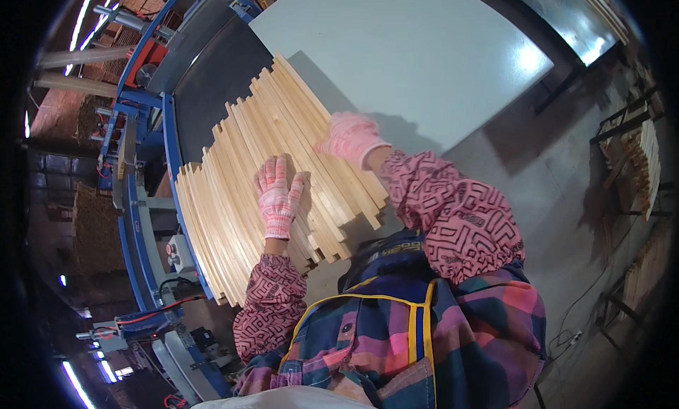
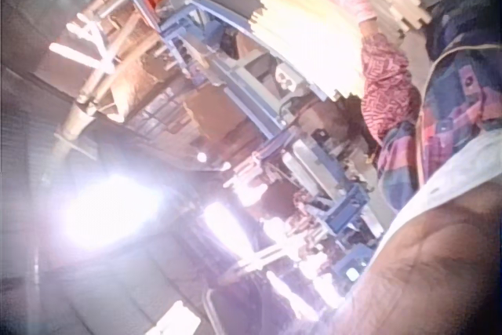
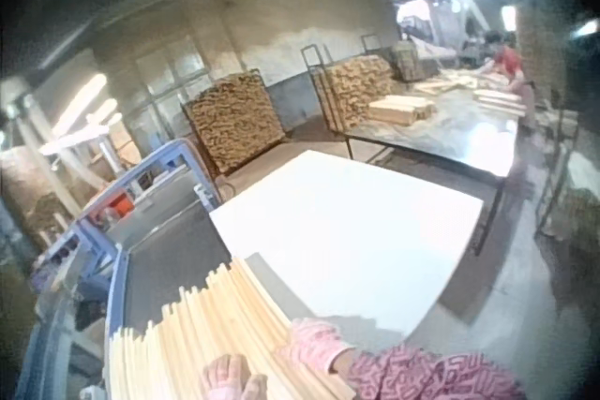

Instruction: The person gathers stacks of light-colored wooden planks from a metal table and places them onto a conveyor belt. They repeatedly pick up bundles of planks, align them, and feed them into the machine, while another worker is visible in the background handling similar materials.

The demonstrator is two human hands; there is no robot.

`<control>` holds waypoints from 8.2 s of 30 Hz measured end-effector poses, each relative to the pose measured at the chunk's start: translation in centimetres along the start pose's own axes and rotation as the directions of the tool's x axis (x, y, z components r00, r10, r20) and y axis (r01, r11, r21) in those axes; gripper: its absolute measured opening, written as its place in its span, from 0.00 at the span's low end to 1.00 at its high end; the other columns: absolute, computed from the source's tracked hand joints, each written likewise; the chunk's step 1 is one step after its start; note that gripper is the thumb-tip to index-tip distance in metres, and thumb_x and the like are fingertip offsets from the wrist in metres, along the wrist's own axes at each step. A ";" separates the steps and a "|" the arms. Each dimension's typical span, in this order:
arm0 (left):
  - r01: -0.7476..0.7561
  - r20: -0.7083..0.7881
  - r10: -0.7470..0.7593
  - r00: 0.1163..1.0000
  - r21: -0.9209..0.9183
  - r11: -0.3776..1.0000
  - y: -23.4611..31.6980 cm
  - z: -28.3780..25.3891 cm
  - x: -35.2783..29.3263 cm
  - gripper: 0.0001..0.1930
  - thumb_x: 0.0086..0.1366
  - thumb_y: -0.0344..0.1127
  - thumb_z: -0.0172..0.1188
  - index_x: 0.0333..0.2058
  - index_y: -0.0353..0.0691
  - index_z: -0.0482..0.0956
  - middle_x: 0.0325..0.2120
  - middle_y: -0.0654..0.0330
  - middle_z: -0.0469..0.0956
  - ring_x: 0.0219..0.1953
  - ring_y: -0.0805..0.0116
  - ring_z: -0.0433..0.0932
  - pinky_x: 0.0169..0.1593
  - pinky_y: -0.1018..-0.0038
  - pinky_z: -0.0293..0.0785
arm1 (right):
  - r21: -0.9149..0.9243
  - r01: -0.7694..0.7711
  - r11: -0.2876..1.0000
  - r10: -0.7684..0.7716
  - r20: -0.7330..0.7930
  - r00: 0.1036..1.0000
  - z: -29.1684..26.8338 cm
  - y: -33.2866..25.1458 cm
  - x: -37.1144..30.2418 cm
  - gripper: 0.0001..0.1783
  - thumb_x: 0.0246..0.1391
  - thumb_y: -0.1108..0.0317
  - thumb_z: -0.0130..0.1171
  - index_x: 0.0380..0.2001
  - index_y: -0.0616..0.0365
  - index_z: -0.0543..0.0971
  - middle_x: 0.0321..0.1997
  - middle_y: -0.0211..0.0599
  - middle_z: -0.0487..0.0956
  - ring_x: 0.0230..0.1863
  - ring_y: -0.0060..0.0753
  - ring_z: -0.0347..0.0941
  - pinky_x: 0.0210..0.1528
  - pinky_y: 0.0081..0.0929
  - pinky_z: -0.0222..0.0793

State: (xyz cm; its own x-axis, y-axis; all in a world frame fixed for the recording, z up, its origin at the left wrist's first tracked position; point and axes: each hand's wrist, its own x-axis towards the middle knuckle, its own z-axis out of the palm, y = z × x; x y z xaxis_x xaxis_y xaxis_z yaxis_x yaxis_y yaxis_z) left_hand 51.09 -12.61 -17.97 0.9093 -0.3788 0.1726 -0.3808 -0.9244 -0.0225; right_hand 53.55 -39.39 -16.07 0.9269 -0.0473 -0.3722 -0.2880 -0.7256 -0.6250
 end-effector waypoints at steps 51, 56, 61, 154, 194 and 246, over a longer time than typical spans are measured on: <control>0.792 -0.434 -0.694 0.575 0.084 0.604 -39.4 -7.6 -17.0 0.28 0.64 0.45 0.56 0.61 0.42 0.67 0.59 0.48 0.69 0.62 0.49 0.64 0.65 0.61 0.61 | -0.228 -0.296 0.927 0.207 -0.346 0.915 -1.5 7.6 -0.6 0.41 0.48 0.33 0.59 0.48 0.62 0.79 0.48 0.53 0.81 0.52 0.52 0.77 0.50 0.41 0.72; 0.796 -0.327 -0.740 0.588 0.069 0.601 -28.6 -8.2 -10.1 0.31 0.65 0.44 0.56 0.62 0.32 0.65 0.58 0.43 0.70 0.56 0.47 0.70 0.60 0.58 0.66 | -0.098 -0.302 0.948 0.249 -0.361 0.899 -2.1 7.9 0.3 0.39 0.46 0.33 0.61 0.40 0.62 0.82 0.39 0.55 0.83 0.43 0.53 0.81 0.47 0.44 0.74; 0.135 -0.052 -0.335 0.941 -0.850 0.509 -5.7 -0.7 -0.4 0.34 0.66 0.31 0.61 0.68 0.36 0.59 0.64 0.50 0.66 0.64 0.61 0.67 0.67 0.68 0.60 | 0.577 0.229 0.784 -0.062 -0.294 0.954 0.1 12.8 -4.0 0.32 0.56 0.39 0.56 0.48 0.57 0.81 0.46 0.47 0.82 0.48 0.41 0.79 0.50 0.34 0.73; 0.483 0.570 -0.219 0.792 -0.804 -0.346 82.5 32.2 123.1 0.47 0.57 0.28 0.63 0.71 0.55 0.46 0.34 0.58 0.73 0.31 0.63 0.77 0.41 0.59 0.79 | 0.891 0.439 0.113 0.771 -0.358 0.528 -94.5 100.4 89.6 0.16 0.56 0.52 0.67 0.38 0.51 0.79 0.16 0.24 0.64 0.15 0.23 0.59 0.18 0.24 0.58; 0.796 0.416 0.743 0.524 -0.551 -0.253 100.5 38.8 151.7 0.36 0.66 0.43 0.61 0.70 0.54 0.55 0.55 0.53 0.74 0.57 0.55 0.74 0.48 0.54 0.82 | 0.936 0.270 0.224 0.552 -0.350 0.756 -100.5 84.9 87.8 0.24 0.62 0.48 0.57 0.36 0.63 0.78 0.28 0.37 0.79 0.24 0.26 0.76 0.26 0.23 0.75; 0.342 0.364 -0.004 0.931 -0.878 -0.335 106.7 35.6 150.7 0.16 0.56 0.25 0.61 0.44 0.28 0.76 0.36 0.53 0.77 0.38 0.61 0.78 0.48 0.66 0.77 | 0.866 0.461 0.194 0.828 -0.396 0.396 -113.1 87.4 73.8 0.17 0.67 0.56 0.54 0.33 0.59 0.82 0.20 0.30 0.77 0.16 0.18 0.68 0.19 0.17 0.63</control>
State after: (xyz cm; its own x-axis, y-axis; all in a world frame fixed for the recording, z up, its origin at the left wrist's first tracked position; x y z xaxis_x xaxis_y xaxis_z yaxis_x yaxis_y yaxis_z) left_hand 153.48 -169.95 -29.47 0.9097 -0.3653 -0.1975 0.2906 0.2203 0.9311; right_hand 124.00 -183.91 -20.55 0.2239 -0.8919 -0.3930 0.1632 0.4319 -0.8870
